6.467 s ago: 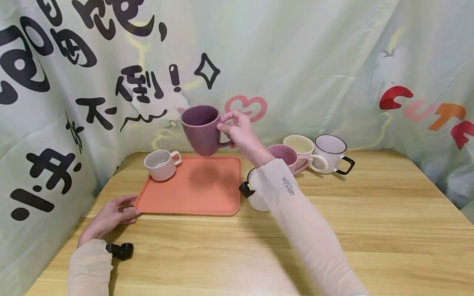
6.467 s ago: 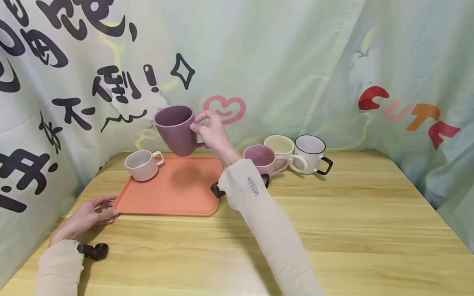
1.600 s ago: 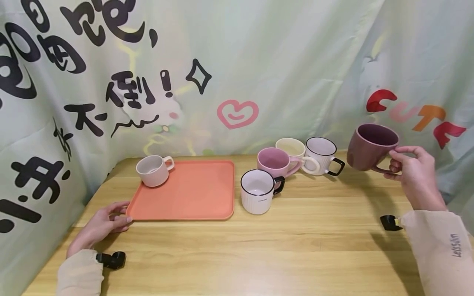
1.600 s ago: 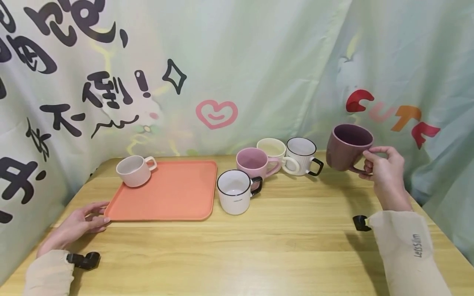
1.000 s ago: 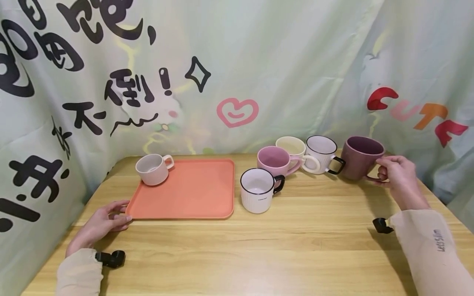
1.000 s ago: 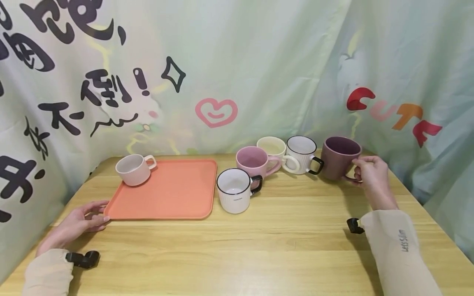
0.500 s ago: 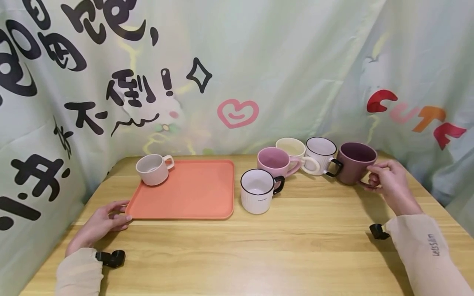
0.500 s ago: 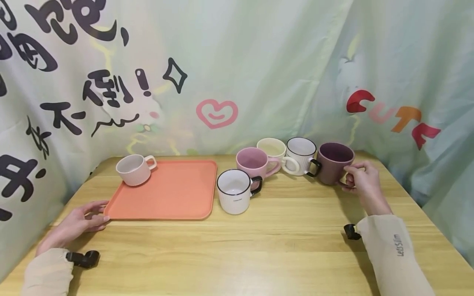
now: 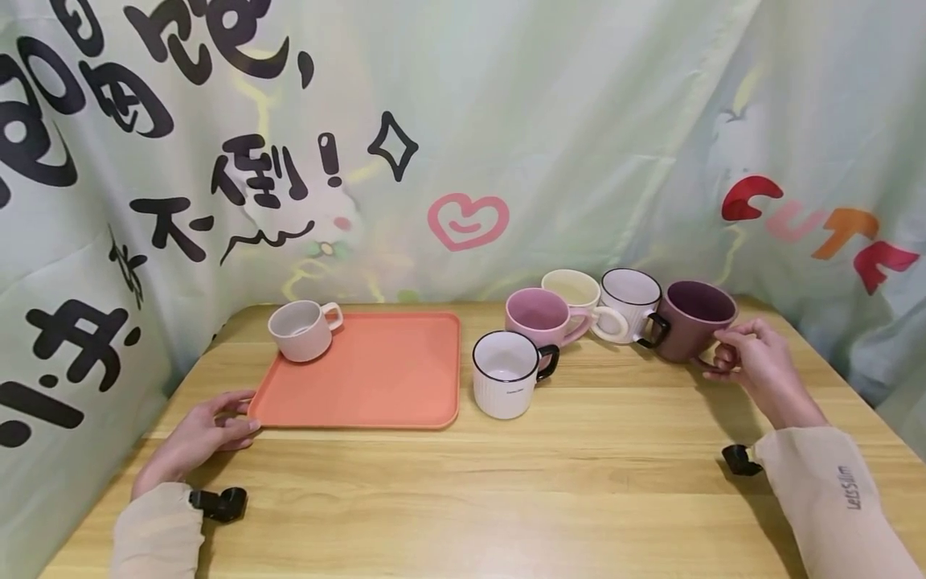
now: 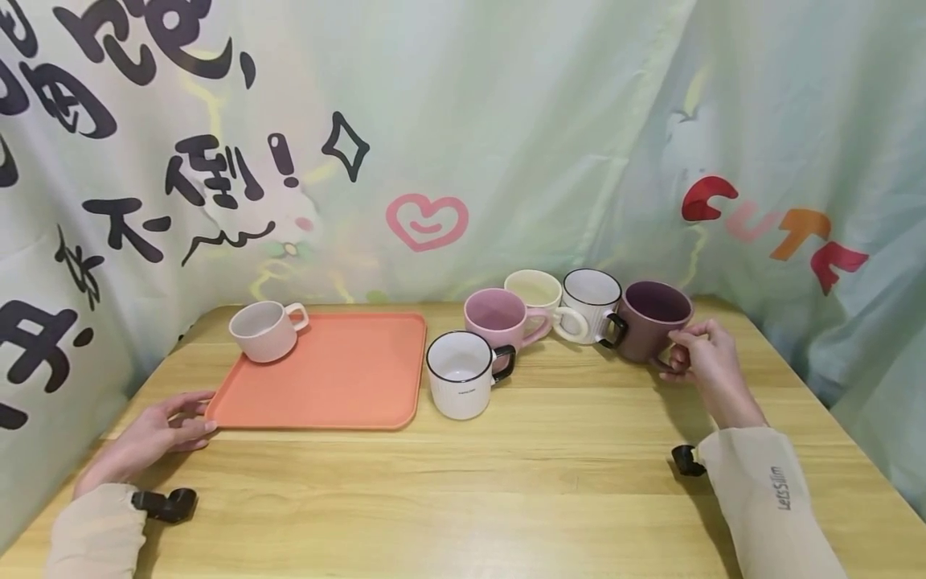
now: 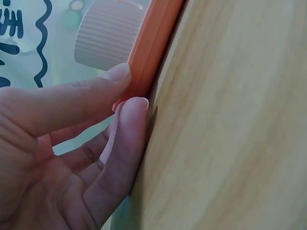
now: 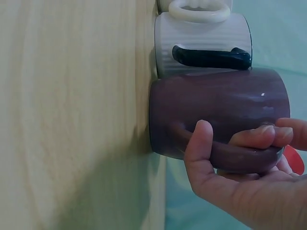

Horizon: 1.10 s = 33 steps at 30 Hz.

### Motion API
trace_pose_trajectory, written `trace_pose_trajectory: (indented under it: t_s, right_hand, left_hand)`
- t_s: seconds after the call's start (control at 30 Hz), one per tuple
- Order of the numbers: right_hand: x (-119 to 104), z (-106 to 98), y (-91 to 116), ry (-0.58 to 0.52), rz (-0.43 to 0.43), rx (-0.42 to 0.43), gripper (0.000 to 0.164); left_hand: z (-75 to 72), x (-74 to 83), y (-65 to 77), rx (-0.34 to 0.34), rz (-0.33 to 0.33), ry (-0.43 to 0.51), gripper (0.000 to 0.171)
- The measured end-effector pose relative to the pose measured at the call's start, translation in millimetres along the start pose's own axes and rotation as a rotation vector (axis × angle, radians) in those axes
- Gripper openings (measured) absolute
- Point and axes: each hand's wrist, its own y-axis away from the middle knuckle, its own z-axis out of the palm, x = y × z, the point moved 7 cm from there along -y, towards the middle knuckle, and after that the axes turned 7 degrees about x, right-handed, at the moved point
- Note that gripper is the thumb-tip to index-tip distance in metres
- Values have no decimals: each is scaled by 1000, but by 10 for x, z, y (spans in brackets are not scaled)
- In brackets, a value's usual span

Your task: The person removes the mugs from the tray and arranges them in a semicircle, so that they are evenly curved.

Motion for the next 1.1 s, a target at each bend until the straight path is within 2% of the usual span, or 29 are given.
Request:
trace_pose_trajectory:
  t_s: [0.27,0.5,0.57,0.73,0.9,1.0,1.1]
  right_hand:
    - [-11,21,46,37,6,7,21]
    - [-17,21,110,164,-66,11,20]
    - [25,1,117,231,-88,5,21]
    - [147,-130,26,303,-92,22,21]
    - [237,-231,-156,288,-111,-4,25]
    - [231,-252,-187,263,-95,9,27]
    - [112,-208,-127,332,-114,26,16]
  left_hand:
    - [6,-5,-17,-9,-10,3,67]
    - [13,0,-4,-3,-11,6,67]
    - [24,7,16,-3,-11,5,67]
    - [52,18,21,-7,-1,15,66]
    - [43,24,13,-3,-1,20,66]
    - [40,35,6,-2,-1,28,66]
    - [36,51,4,-3,6,32,66]
